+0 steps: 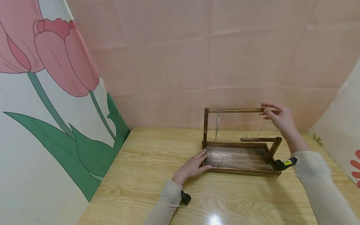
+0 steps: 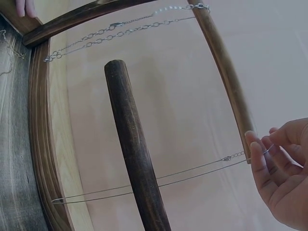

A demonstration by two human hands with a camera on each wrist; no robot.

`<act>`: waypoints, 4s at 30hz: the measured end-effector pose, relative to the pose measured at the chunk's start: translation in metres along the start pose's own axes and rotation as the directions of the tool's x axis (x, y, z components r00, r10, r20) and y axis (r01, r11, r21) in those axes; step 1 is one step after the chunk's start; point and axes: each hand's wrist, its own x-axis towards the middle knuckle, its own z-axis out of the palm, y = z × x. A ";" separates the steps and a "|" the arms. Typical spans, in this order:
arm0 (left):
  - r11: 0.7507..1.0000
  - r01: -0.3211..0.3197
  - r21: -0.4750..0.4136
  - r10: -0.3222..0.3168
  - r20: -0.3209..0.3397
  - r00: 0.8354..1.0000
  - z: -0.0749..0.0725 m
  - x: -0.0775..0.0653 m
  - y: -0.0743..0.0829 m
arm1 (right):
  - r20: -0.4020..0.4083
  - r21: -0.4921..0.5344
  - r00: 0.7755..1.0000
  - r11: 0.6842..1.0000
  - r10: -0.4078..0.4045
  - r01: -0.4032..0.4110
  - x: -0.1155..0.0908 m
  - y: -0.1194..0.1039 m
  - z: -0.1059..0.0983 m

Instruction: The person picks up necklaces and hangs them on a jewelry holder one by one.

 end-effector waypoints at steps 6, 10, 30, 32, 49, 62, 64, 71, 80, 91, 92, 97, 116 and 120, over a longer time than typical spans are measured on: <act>1.000 0.001 0.000 -0.001 -0.002 1.000 0.001 0.001 -0.001 | 0.007 0.004 1.000 1.000 0.003 -0.003 0.001 0.002 0.003; 1.000 0.001 0.003 -0.001 -0.005 1.000 0.002 0.002 -0.002 | 0.006 0.000 1.000 1.000 0.000 0.000 0.001 0.001 0.004; 1.000 0.003 0.011 -0.002 -0.005 1.000 0.004 0.005 -0.004 | 0.021 0.021 1.000 1.000 -0.008 0.007 0.004 0.005 0.013; 1.000 0.000 0.012 0.000 -0.003 1.000 0.004 0.005 -0.004 | 0.023 0.018 1.000 1.000 -0.005 0.004 0.003 0.004 0.014; 1.000 -0.012 0.012 0.012 -0.006 1.000 0.004 0.005 -0.004 | 0.017 0.083 0.999 0.995 -0.051 0.049 0.001 0.001 0.026; 1.000 -0.002 0.002 0.002 0.004 1.000 0.003 0.004 -0.004 | 0.021 0.118 0.998 0.991 -0.057 0.054 0.004 0.000 0.031; 1.000 -0.003 -0.002 0.003 0.005 1.000 0.003 0.004 -0.004 | 0.020 0.115 0.998 0.992 -0.060 0.058 0.005 -0.001 0.032; 1.000 -0.006 -0.012 0.006 0.000 1.000 0.003 0.003 -0.003 | 0.033 0.090 0.998 0.994 -0.060 0.057 0.004 -0.005 0.034; 1.000 -0.010 -0.009 0.010 -0.009 1.000 0.004 0.003 -0.003 | 0.050 0.071 0.997 0.996 -0.054 0.051 0.005 -0.005 0.036; 1.000 0.001 -0.015 -0.001 -0.007 1.000 0.004 0.003 -0.004 | 0.050 0.107 0.997 0.993 -0.059 0.054 0.006 -0.007 0.042; 1.000 0.000 -0.014 0.000 -0.007 1.000 0.004 0.003 -0.004 | 0.050 0.108 0.997 0.993 -0.062 0.056 0.006 -0.007 0.043; 1.000 -0.007 -0.019 0.007 -0.005 1.000 0.004 0.003 -0.005 | 0.054 0.115 0.996 0.991 -0.071 0.065 0.004 -0.007 0.044; 1.000 -0.001 -0.007 0.001 -0.007 1.000 0.003 0.004 -0.004 | 0.134 0.252 0.989 0.967 -0.064 0.028 0.005 -0.016 0.047; 1.000 -0.004 -0.004 0.004 -0.004 1.000 0.003 0.004 -0.004 | 0.153 0.333 0.985 0.943 -0.082 0.026 0.002 -0.025 0.048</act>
